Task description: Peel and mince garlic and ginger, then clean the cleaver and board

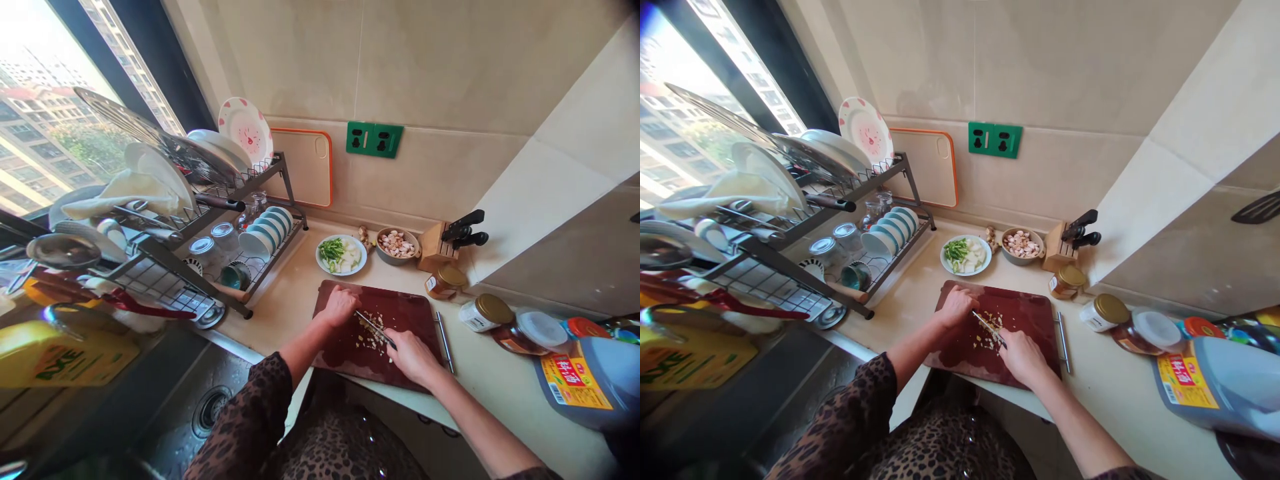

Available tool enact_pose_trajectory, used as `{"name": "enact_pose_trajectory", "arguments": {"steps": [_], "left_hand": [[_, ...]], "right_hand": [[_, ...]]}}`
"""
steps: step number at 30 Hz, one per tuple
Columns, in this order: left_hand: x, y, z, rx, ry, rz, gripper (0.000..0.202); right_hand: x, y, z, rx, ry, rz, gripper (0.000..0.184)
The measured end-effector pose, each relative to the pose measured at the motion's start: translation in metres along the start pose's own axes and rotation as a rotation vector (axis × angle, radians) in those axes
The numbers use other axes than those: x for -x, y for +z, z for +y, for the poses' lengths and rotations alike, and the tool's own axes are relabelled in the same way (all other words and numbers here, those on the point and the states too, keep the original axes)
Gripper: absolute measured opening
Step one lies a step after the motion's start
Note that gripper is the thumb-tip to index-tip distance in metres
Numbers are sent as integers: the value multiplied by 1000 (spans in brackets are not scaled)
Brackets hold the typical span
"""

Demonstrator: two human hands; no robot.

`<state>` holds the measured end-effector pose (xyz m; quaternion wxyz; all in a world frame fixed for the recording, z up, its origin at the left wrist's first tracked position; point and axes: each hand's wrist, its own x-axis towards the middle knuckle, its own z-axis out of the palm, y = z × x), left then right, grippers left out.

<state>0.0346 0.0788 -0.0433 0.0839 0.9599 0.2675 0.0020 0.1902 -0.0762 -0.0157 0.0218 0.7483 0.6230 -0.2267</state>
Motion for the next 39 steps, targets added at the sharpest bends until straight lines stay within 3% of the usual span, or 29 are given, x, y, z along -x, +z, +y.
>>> {"name": "enact_pose_trajectory", "arguments": {"steps": [3,6,11,15,20,25,32,35,39], "left_hand": [[5,0,0,-12,15,-1,19],[8,-1,-1,-20,18,-4,20],[10,-6,-2,-29,48,-13,21],[24,-11,0,-19,39,1,19],[48,-1,9,13,-40,19,15],[53,11,14,-24,-129,25,18],[61,9,3,-36,-55,20,19],[57,2,4,-27,-46,-5,19],[37,-5,14,35,-119,28,19]], "right_hand": [[2,6,-3,-22,8,-2,38],[3,11,-8,-70,-48,-29,34],[7,19,-16,-80,39,11,40],[12,8,-11,-116,-72,-11,38],[13,4,-4,-60,-113,-66,37],[9,7,-5,17,-123,-70,42],[26,26,-28,-42,-68,-52,43],[19,21,-19,-105,-105,-61,43],[-4,-5,12,-96,-159,-42,41]]}}
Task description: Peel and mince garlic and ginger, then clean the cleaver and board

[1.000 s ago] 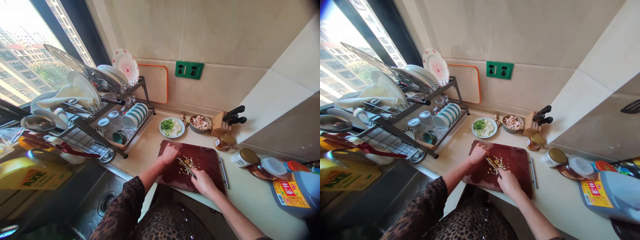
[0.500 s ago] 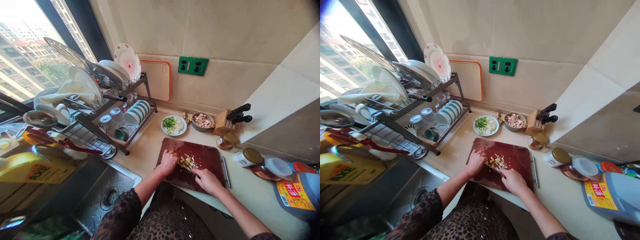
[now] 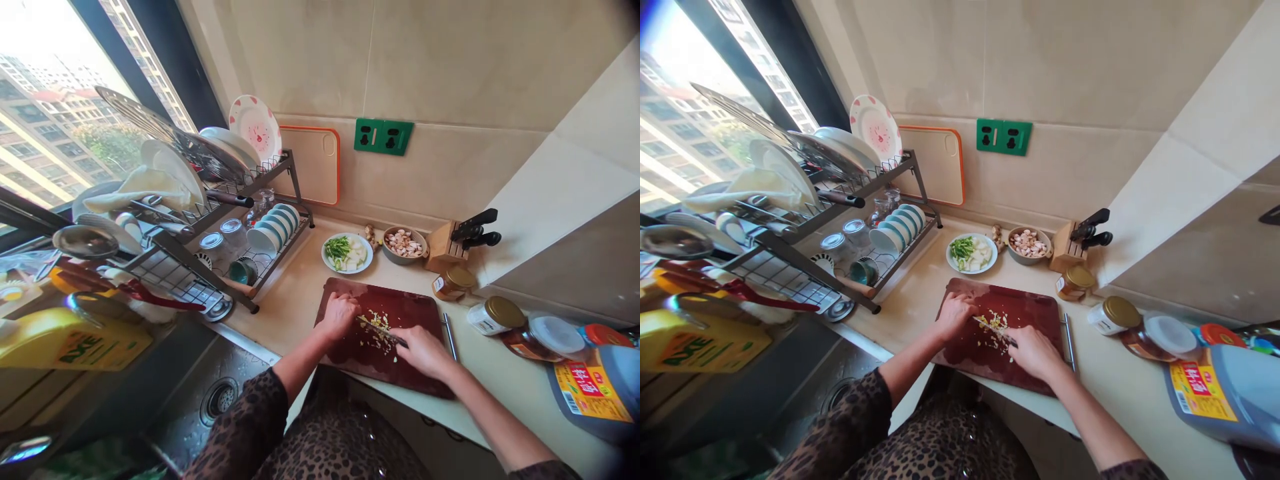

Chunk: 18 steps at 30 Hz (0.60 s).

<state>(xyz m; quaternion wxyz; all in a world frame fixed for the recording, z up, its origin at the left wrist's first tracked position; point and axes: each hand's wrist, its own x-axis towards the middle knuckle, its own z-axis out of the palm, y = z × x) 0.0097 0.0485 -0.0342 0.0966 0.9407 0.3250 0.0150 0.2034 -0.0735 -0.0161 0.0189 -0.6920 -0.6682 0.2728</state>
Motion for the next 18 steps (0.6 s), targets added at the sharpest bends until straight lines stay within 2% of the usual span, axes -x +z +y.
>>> {"name": "enact_pose_trajectory", "arguments": {"steps": [3,6,11,14,18], "left_hand": [[-14,1,10,-9,-40,-16,18],[-21,4,12,-17,-38,-36,20],[-20,5,0,-22,4,-40,18],[-19,5,-4,-30,47,-51,17],[-19,3,-9,-24,81,-49,16]], "right_hand": [[-11,-11,19,52,7,-9,42],[-14,-8,25,83,12,5,42],[-5,2,9,48,21,8,35],[1,5,-2,39,81,19,38],[5,6,-16,26,81,-1,37]]}}
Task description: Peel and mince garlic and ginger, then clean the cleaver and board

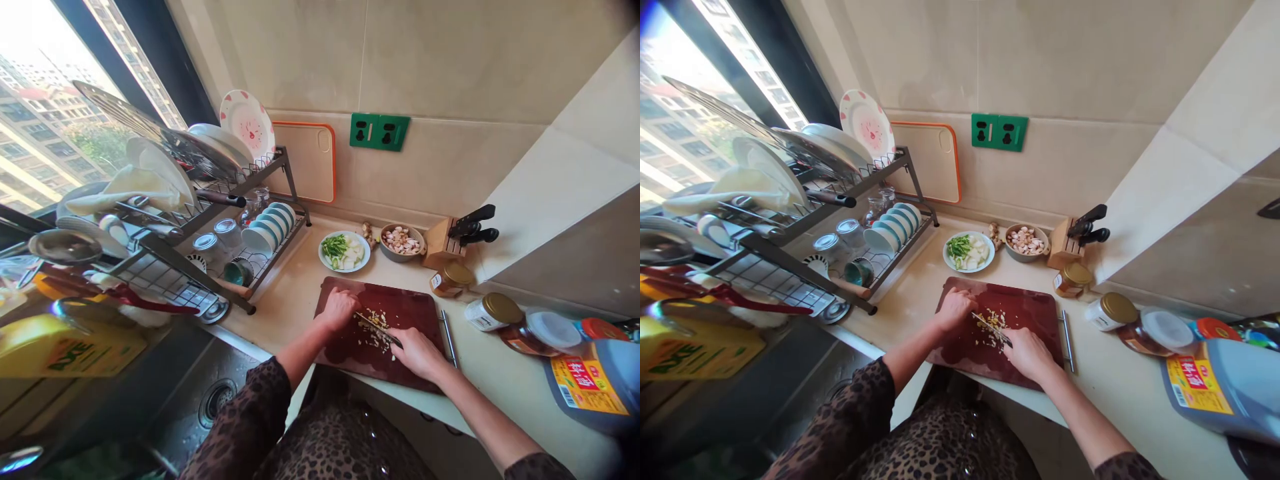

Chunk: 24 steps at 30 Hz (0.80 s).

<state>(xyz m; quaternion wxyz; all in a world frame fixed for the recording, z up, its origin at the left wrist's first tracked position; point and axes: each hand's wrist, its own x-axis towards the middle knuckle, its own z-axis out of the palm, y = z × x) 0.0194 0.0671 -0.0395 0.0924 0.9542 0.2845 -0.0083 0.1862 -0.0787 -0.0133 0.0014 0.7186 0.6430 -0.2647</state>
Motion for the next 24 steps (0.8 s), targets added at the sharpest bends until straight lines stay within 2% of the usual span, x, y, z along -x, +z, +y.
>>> {"name": "enact_pose_trajectory", "arguments": {"steps": [4,7,13,16,19,24], "left_hand": [[3,-2,-6,1,33,-7,18],[4,-3,-7,-7,22,-12,20],[-7,0,12,3,-77,22,18],[-14,4,21,5,-113,27,20],[-13,5,18,17,-104,26,19],[-6,2,8,15,-50,10,18]], "right_hand": [[6,11,-14,30,68,24,39],[4,14,-11,15,53,25,40],[-14,-18,26,31,-29,13,36],[-18,-24,35,53,-29,29,37],[-15,-18,31,38,-38,21,36],[-3,6,17,26,9,53,40]]}}
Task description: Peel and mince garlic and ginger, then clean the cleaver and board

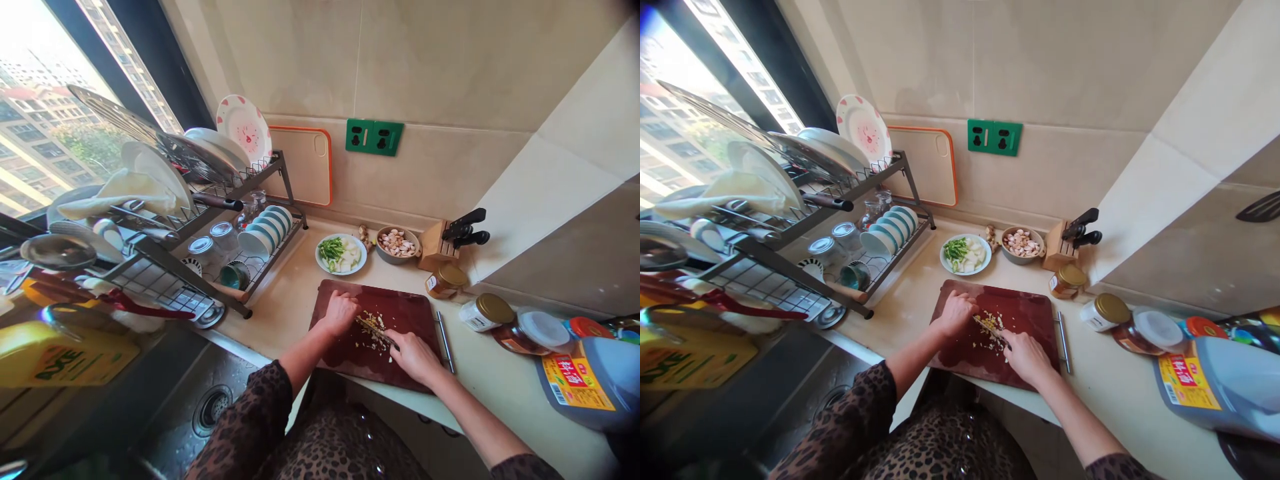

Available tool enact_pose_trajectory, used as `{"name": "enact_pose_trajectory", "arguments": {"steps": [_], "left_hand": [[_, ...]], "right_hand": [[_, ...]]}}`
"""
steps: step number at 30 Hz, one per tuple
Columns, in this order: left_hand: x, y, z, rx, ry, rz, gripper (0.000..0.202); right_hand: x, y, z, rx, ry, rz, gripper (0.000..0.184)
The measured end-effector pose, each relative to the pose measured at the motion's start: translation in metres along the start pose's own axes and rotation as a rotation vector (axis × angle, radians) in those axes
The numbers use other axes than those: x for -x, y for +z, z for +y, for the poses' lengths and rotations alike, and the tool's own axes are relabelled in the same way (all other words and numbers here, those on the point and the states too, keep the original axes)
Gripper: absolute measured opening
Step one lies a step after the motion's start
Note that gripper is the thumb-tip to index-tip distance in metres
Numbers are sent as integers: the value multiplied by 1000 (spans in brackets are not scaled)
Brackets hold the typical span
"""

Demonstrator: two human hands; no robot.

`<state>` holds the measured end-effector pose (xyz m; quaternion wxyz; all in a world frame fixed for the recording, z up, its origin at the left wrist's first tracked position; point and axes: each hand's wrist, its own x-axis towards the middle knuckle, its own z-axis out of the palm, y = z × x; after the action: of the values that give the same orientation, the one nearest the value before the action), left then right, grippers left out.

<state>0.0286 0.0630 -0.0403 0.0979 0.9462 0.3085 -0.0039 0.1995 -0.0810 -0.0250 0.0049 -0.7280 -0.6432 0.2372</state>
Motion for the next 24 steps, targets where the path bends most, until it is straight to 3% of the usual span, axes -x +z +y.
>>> {"name": "enact_pose_trajectory", "arguments": {"steps": [3,10,20,24], "left_hand": [[0,-3,-1,-5,16,-4,18],[-16,-1,17,-6,-63,43,19],[-23,1,8,-5,1,8,19],[-19,-1,4,-13,26,-5,17]], "right_hand": [[-2,-2,2,-38,-24,-3,41],[-26,-36,32,-31,-64,-20,38],[-11,-12,20,-40,6,-3,35],[-9,-15,15,-59,-3,-13,32]]}}
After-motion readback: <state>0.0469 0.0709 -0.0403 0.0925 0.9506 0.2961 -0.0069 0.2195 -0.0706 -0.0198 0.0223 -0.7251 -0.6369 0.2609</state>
